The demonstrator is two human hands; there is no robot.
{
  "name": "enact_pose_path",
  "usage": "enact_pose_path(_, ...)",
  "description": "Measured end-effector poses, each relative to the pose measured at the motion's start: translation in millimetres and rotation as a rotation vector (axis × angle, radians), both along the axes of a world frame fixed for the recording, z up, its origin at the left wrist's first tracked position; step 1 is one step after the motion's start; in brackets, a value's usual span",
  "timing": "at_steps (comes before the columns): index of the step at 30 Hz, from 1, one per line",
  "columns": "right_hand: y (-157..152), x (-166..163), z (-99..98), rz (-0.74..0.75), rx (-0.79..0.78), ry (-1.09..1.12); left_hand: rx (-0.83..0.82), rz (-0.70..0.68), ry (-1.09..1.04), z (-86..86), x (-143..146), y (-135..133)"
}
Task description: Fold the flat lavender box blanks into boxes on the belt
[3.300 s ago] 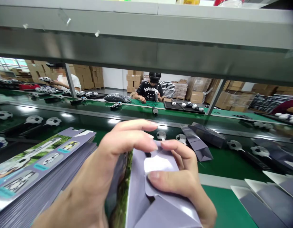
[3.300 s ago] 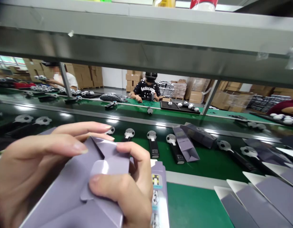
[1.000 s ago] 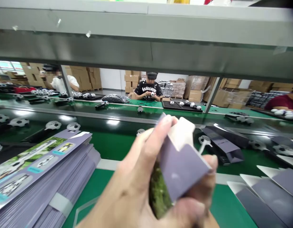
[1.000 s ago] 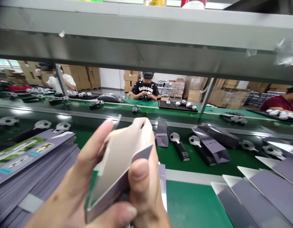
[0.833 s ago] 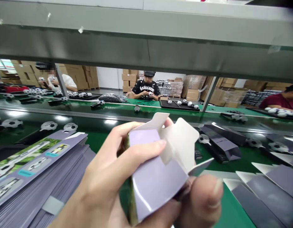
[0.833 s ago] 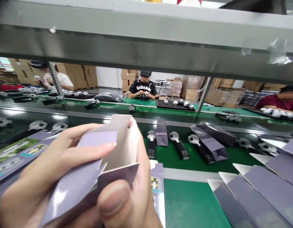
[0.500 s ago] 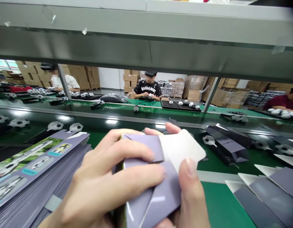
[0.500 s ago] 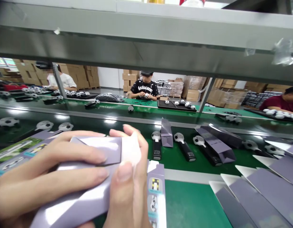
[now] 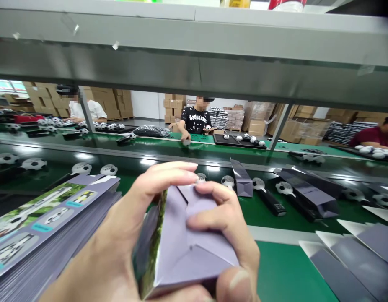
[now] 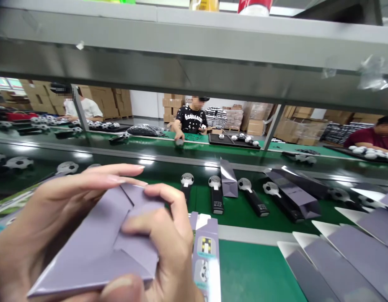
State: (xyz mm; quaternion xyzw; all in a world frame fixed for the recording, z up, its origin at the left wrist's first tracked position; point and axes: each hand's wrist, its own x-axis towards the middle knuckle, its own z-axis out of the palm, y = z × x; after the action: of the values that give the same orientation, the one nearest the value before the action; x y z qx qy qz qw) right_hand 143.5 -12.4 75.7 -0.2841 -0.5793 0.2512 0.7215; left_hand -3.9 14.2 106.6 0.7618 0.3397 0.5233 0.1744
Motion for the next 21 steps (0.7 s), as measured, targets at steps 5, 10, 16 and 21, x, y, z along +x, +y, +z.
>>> enact_pose_path(5,2,21,15.2,0.118,-0.189,-0.437,0.078,-0.114,-0.010,7.4,-4,8)
enact_pose_path(10,18,53,14.7,-0.462,0.010,-0.625,-0.030,0.010,0.241,10.8,-4,22)
enact_pose_path(16,39,74,-0.1,-0.606,-0.895,-1.185,-0.573,-0.038,0.934,-18.4,7,46)
enact_pose_path(21,51,75,-25.8,-0.422,-1.162,-1.375,-0.636,-0.049,1.087,-51.0,30,56)
